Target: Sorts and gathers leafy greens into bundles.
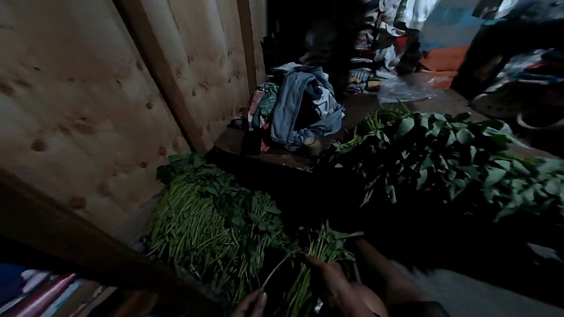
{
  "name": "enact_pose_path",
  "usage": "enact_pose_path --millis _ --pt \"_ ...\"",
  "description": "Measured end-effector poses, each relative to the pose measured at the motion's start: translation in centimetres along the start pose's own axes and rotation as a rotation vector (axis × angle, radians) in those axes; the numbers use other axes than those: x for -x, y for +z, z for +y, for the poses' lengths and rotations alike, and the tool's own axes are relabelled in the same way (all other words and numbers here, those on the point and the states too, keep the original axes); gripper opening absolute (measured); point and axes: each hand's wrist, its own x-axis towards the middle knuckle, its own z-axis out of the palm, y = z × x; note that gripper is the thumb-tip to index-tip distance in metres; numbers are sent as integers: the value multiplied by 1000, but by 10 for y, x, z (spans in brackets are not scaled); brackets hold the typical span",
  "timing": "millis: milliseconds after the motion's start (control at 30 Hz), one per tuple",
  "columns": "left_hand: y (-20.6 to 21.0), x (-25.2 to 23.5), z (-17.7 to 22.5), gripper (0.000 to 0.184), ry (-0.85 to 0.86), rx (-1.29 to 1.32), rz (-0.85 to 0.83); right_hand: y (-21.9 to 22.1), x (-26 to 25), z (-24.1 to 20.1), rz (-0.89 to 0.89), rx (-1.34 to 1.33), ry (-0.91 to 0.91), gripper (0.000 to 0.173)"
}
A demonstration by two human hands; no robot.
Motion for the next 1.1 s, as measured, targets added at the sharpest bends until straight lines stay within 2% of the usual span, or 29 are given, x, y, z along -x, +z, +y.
enact_pose_path --millis 67,133,300,400,500,600,800,900,1100 --pt "-3 -8 7 16 -90 78 -3 0 0 -1 18 42 26 36" --pt "-3 -13 19 13 -86 86 14 0 1 -2 49 147 67 41" --pt "6 -14 38 10 171 1 46 0 -2 -2 21 253 105 43" --pt "6 -3 30 12 338 -179 -75 -1 1 -3 -78 182 87 35" --pt "6 10 15 14 409 -328 -158 -3 5 -5 -143 144 72 38" --pt "3 18 -2 15 438 -405 -165 -4 9 -6 -166 125 69 43" --pt "-3 24 -4 16 428 -498 -134 -1 9 -6 -140 49 34 35" --pt "-8 24 -11 15 505 -543 -124 -2 8 -5 -139 1 8 28" --pt "-16 28 -15 12 576 -548 -85 -2 5 -3 -156 6 23 29"
